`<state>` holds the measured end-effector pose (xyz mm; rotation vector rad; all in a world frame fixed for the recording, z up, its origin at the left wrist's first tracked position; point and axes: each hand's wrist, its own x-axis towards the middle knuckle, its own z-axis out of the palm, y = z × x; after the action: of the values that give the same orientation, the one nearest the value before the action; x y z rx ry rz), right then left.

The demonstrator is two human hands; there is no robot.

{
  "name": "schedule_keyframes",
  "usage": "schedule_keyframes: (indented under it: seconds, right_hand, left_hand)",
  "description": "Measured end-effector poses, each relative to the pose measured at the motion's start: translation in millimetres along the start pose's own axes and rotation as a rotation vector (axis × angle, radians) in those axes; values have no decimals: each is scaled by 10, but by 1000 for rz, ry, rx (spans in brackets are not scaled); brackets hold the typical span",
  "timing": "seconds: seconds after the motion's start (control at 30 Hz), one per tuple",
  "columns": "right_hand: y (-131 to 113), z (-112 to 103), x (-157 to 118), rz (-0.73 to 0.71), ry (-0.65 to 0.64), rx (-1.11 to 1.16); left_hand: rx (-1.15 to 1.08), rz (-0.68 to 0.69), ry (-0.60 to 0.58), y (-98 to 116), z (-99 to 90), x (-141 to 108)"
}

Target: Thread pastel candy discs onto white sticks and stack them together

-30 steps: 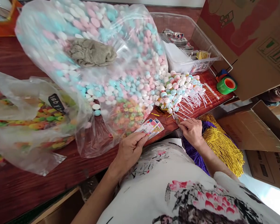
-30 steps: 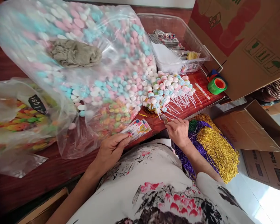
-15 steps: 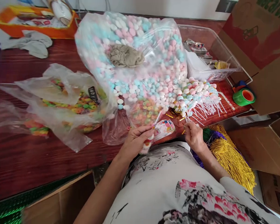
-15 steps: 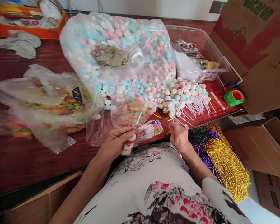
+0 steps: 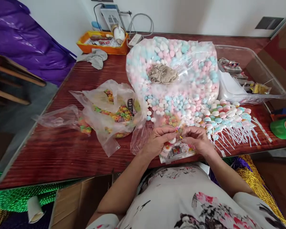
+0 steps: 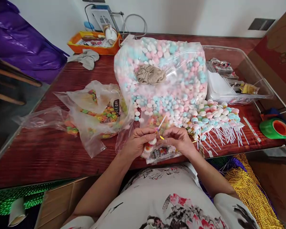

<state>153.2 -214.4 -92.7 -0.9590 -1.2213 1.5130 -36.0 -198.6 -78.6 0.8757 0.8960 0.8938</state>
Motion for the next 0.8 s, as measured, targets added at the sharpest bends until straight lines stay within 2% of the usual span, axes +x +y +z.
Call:
schedule_keyframes:
  seconds: [0.13, 0.23, 0.33, 0.4, 0.5, 0.53, 0.57, 0.67, 0.73, 0.8]
  right_hand:
    - [50, 74, 110, 142, -32, 101]
    - [74, 56, 122, 148, -50, 104]
    - [83, -20, 51, 124, -37, 100]
    - [66, -56, -30, 54, 35, 64]
    - [1, -40, -118, -172, 235, -97]
    - [-24, -20, -121, -252, 255, -194]
    - [-46, 2, -108, -325, 233, -307]
    - [-65, 45, -8, -461, 61, -579]
    - [-35, 45, 60, -454, -8, -589]
    - [11, 38, 104, -362, -43, -488]
  left_hand:
    - [-62, -21, 82, -6, -17, 58]
    - [-16, 15, 137, -29, -43, 58]
    - [157, 93, 158, -35, -70, 36]
    - [271, 127, 174, -24, -68, 24]
    - [342, 147, 166, -7, -11, 24]
    - [354, 162, 142, -5, 22, 25]
    - [371, 182, 117, -4, 57, 26]
    - [452, 252, 87, 1, 147, 8]
    - [504, 278, 93, 7, 165, -18]
    - [543, 293, 80, 7, 148, -43]
